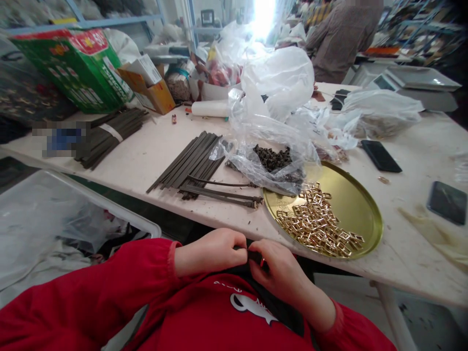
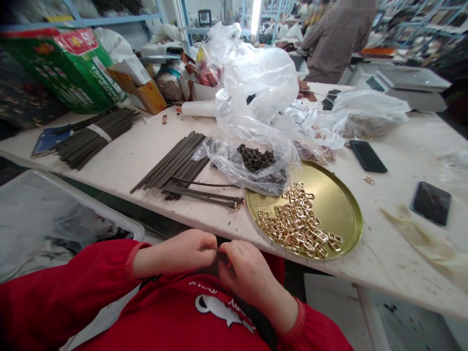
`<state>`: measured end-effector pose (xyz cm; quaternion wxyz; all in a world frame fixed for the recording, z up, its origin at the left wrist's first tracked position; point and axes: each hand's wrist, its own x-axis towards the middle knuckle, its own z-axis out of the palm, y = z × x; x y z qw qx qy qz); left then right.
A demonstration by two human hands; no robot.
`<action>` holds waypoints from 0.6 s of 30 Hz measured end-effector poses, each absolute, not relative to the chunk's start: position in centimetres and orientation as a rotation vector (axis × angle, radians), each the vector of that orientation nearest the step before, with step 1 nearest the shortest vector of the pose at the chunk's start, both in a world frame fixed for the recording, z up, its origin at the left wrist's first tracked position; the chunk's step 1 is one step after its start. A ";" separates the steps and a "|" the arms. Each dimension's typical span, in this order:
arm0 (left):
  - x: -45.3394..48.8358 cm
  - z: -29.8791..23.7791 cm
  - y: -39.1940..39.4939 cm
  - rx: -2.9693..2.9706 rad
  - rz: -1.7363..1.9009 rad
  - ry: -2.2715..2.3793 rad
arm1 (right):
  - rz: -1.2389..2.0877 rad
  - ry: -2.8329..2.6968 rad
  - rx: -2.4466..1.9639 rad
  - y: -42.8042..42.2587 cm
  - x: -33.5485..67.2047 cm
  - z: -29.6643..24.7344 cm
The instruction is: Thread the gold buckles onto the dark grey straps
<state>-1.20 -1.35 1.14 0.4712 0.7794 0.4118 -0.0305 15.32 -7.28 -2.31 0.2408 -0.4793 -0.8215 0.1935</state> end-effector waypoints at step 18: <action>-5.3 -4.2 10.3 2.957 0.232 1.193 | -0.134 -2.194 -1.633 3.6 15.0 -8.8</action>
